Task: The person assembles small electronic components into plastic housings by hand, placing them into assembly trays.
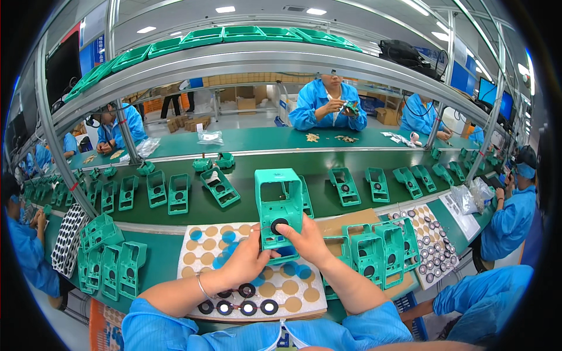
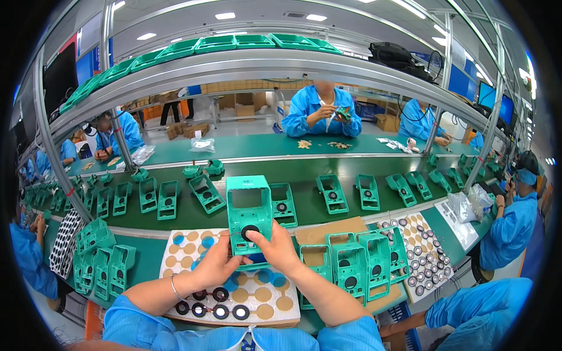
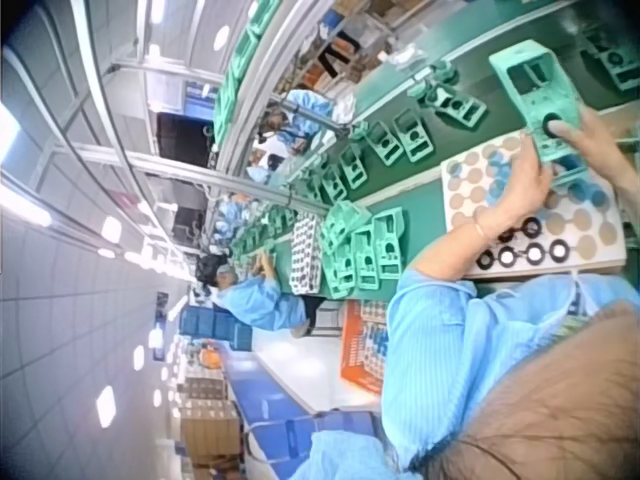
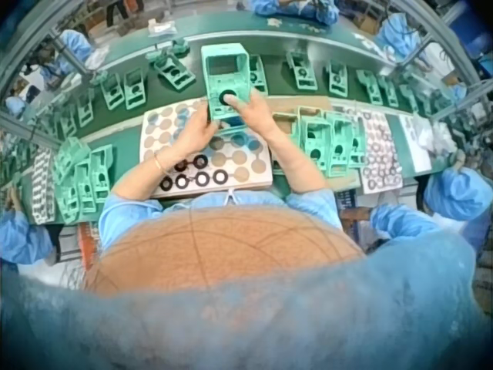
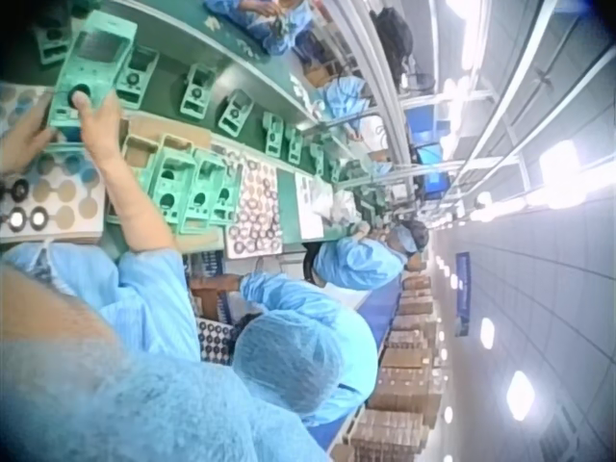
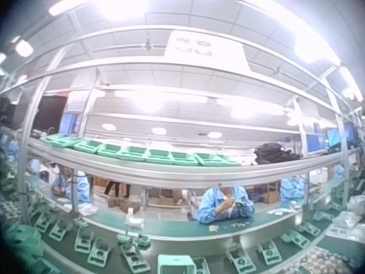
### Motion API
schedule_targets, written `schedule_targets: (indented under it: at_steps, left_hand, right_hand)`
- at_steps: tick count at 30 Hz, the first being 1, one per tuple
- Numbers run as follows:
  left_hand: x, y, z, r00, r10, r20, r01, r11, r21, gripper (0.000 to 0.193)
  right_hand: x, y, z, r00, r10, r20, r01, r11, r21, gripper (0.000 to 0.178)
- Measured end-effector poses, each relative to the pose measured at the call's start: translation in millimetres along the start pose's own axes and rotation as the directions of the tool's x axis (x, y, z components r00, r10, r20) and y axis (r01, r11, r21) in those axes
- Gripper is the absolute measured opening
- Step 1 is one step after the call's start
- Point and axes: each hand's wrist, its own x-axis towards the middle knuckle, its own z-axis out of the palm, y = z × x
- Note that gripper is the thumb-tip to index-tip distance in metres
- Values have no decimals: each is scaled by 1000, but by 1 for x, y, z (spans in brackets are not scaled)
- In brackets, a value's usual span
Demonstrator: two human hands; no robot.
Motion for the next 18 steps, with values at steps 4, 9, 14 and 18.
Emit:
schedule_targets:
  at_steps: [4,9,14,18]
  left_hand:
    - [16,-11,-11,987,-125,96,155,881,-446,53]
    - [44,-26,-65,994,-63,94,88,954,-285,45]
    - [94,-92,-143,906,-181,-384,227,970,80,21]
    - [108,-168,-164,815,-387,-430,477,871,119,17]
  right_hand:
    - [5,4,-5,974,220,58,-228,927,298,34]
    - [36,16,-47,952,115,-284,-64,981,183,22]
    - [99,62,-119,855,-29,-517,-285,808,-516,29]
    - [130,137,-147,849,124,-514,-451,677,-582,33]
